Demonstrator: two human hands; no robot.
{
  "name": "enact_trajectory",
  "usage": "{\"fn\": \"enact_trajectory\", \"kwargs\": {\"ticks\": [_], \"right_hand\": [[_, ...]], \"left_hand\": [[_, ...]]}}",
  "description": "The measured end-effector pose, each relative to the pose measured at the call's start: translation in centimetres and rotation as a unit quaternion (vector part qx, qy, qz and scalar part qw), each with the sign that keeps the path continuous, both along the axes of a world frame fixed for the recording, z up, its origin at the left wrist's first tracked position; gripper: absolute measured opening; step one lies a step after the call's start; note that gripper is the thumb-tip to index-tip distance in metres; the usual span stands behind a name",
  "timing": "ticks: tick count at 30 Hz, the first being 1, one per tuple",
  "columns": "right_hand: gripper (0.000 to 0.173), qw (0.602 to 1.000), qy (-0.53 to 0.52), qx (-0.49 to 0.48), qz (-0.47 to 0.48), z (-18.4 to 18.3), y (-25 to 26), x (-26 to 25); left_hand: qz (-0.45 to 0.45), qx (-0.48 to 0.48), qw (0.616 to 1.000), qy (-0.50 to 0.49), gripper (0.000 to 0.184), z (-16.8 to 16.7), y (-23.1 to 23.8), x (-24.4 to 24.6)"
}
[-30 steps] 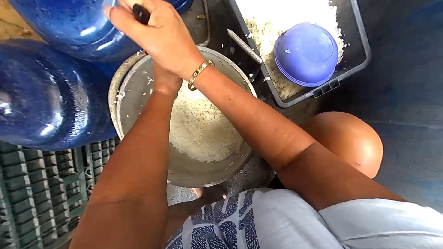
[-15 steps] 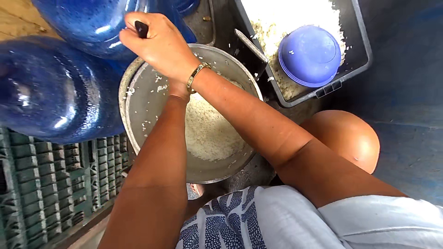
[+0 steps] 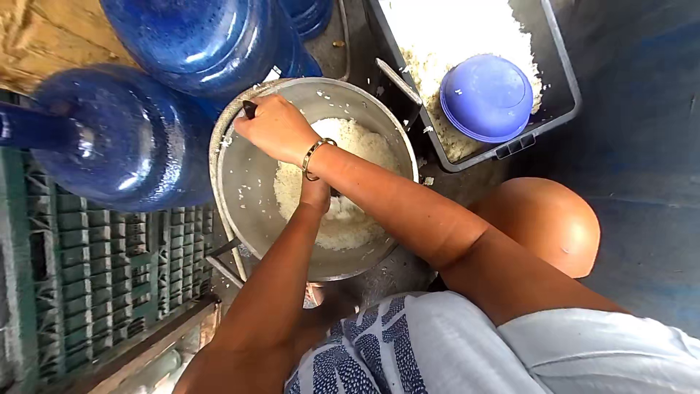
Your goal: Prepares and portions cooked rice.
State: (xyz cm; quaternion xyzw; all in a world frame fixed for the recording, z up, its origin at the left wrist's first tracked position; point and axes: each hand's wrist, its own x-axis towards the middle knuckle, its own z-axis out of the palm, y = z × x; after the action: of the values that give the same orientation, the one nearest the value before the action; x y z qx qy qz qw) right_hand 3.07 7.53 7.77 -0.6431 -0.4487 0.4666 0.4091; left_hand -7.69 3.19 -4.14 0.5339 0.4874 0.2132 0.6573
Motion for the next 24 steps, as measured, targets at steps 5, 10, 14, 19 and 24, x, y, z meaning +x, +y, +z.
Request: {"fn": "enact_trajectory", "kwargs": {"ticks": [5,10,14,19,24], "right_hand": [[0.020,0.996,0.081,0.043,-0.017,0.1,-0.4,-0.4],[0.033,0.951,0.089,0.253,-0.155,0.3,0.6,1.8],[0.039,0.909,0.115,0.314,-0.248,-2.6,1.8,3.5],[0.040,0.901,0.211,0.269,-0.268,-5.0,3.1,4.8],[0.040,0.915,0.205,0.227,-0.265,-5.1,4.0,4.8]], "left_hand": [[-0.022,0.010,0.994,0.107,0.015,1.4,0.6,-1.5],[-0.144,0.195,0.951,0.191,0.039,5.9,6.3,2.3],[-0.253,0.251,0.897,0.263,0.037,5.8,10.6,5.3],[-0.232,0.244,0.925,0.175,0.010,0.2,13.4,5.8],[-0.184,0.197,0.954,0.132,0.002,-0.4,12.9,5.6]]}}
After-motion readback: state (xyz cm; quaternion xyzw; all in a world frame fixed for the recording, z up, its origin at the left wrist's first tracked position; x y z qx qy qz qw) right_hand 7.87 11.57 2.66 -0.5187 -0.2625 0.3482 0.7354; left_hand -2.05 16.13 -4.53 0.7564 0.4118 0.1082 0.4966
